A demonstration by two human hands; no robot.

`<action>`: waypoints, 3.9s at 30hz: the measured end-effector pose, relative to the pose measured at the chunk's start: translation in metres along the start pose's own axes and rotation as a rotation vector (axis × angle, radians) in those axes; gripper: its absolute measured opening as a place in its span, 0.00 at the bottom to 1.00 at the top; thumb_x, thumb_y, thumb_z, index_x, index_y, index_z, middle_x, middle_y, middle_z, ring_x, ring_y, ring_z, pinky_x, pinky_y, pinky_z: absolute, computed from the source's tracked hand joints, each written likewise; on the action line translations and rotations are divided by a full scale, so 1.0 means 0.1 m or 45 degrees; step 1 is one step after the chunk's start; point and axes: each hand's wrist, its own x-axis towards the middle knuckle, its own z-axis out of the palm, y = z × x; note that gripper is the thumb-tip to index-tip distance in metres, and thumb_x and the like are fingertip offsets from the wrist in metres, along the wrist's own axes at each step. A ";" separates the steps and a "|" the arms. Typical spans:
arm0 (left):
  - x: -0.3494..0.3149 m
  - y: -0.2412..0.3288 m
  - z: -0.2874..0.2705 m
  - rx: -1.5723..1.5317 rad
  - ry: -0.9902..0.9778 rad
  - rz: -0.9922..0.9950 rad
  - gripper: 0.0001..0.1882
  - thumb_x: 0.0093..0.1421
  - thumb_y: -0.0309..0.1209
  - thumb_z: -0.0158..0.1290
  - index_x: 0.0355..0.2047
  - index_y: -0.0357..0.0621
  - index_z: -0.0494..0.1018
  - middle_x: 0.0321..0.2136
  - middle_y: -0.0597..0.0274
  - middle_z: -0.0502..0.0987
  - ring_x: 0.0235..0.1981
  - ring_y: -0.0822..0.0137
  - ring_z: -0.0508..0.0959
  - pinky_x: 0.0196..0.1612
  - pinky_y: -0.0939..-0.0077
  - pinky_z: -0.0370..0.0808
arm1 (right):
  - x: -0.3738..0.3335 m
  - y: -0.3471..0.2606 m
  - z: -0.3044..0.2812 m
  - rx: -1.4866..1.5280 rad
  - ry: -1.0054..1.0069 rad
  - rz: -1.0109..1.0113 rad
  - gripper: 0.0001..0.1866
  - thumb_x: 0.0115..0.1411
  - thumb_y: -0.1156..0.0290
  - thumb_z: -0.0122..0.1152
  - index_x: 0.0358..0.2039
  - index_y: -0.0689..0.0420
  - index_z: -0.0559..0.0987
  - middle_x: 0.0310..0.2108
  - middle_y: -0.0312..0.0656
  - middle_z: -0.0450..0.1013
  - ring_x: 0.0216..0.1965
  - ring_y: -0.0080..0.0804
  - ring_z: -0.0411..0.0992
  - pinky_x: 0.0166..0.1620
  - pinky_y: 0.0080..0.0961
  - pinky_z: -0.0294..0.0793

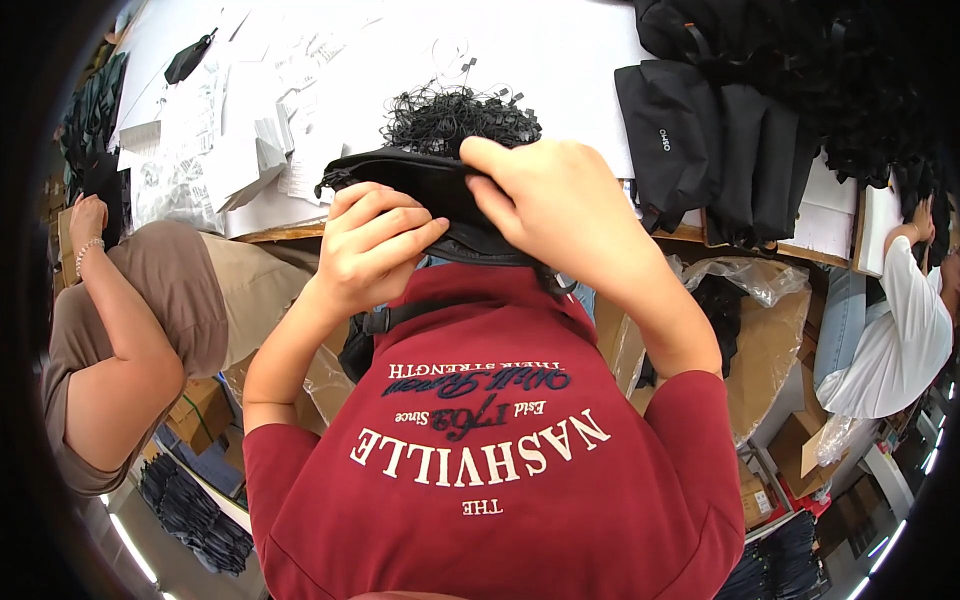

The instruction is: Attaching tags and organizing black zipper pouches on a production line.

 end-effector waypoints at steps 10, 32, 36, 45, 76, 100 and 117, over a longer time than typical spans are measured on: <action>-0.03 0.07 -0.04 0.051 -0.078 -0.050 0.14 0.40 0.24 0.54 0.31 0.46 0.75 0.31 0.68 0.75 0.30 0.69 0.73 0.39 0.74 0.68 | -0.02 -0.05 0.03 0.162 -0.080 0.083 0.06 0.54 0.70 0.62 0.31 0.57 0.75 0.15 0.46 0.68 0.16 0.40 0.69 0.21 0.29 0.64; -0.17 0.11 -0.51 -0.796 -0.864 -0.627 0.09 0.55 0.32 0.55 0.34 0.44 0.70 0.20 0.54 0.70 0.26 0.55 0.73 0.30 0.63 0.69 | -0.44 0.66 0.18 1.061 -0.707 0.175 0.29 0.54 0.58 0.64 0.54 0.57 0.71 0.51 0.45 0.70 0.53 0.35 0.67 0.57 0.32 0.62; -0.35 0.08 -0.57 -0.882 -0.849 -0.809 0.09 0.55 0.32 0.55 0.34 0.44 0.71 0.23 0.54 0.70 0.28 0.55 0.73 0.31 0.65 0.69 | -0.61 0.48 0.34 0.560 -0.709 -0.052 0.30 0.46 0.60 0.66 0.50 0.59 0.73 0.49 0.46 0.71 0.52 0.43 0.67 0.56 0.36 0.63; -0.51 0.02 -0.66 -0.960 -0.685 -1.102 0.12 0.57 0.31 0.54 0.35 0.33 0.69 0.27 0.53 0.72 0.29 0.57 0.73 0.34 0.71 0.69 | -0.84 0.74 0.13 0.781 0.003 0.628 0.10 0.51 0.76 0.67 0.33 0.61 0.76 0.27 0.37 0.76 0.27 0.22 0.73 0.35 0.18 0.71; -0.04 0.14 -0.35 -0.161 -0.217 -0.527 0.12 0.44 0.28 0.62 0.30 0.43 0.74 0.46 0.61 0.72 0.44 0.59 0.72 0.46 0.66 0.70 | 0.20 -0.07 0.25 0.075 -0.343 -0.018 0.11 0.53 0.60 0.63 0.26 0.55 0.81 0.17 0.46 0.73 0.20 0.45 0.72 0.26 0.32 0.70; 0.36 -1.85 0.70 -0.120 0.182 -0.984 0.12 0.58 0.37 0.56 0.37 0.43 0.77 0.32 0.57 0.80 0.34 0.64 0.79 0.43 0.74 0.72 | -0.15 0.01 -0.07 -0.219 -0.395 -0.209 0.09 0.50 0.63 0.64 0.27 0.54 0.81 0.13 0.44 0.70 0.19 0.41 0.73 0.25 0.33 0.70; -0.19 -0.54 0.08 -1.759 0.641 -1.215 0.25 0.51 0.29 0.62 0.49 0.41 0.68 0.41 0.60 0.76 0.42 0.68 0.76 0.49 0.76 0.71 | 0.03 -0.17 -0.05 -0.266 0.075 -0.410 0.13 0.46 0.66 0.69 0.34 0.52 0.82 0.10 0.37 0.65 0.14 0.34 0.66 0.21 0.28 0.63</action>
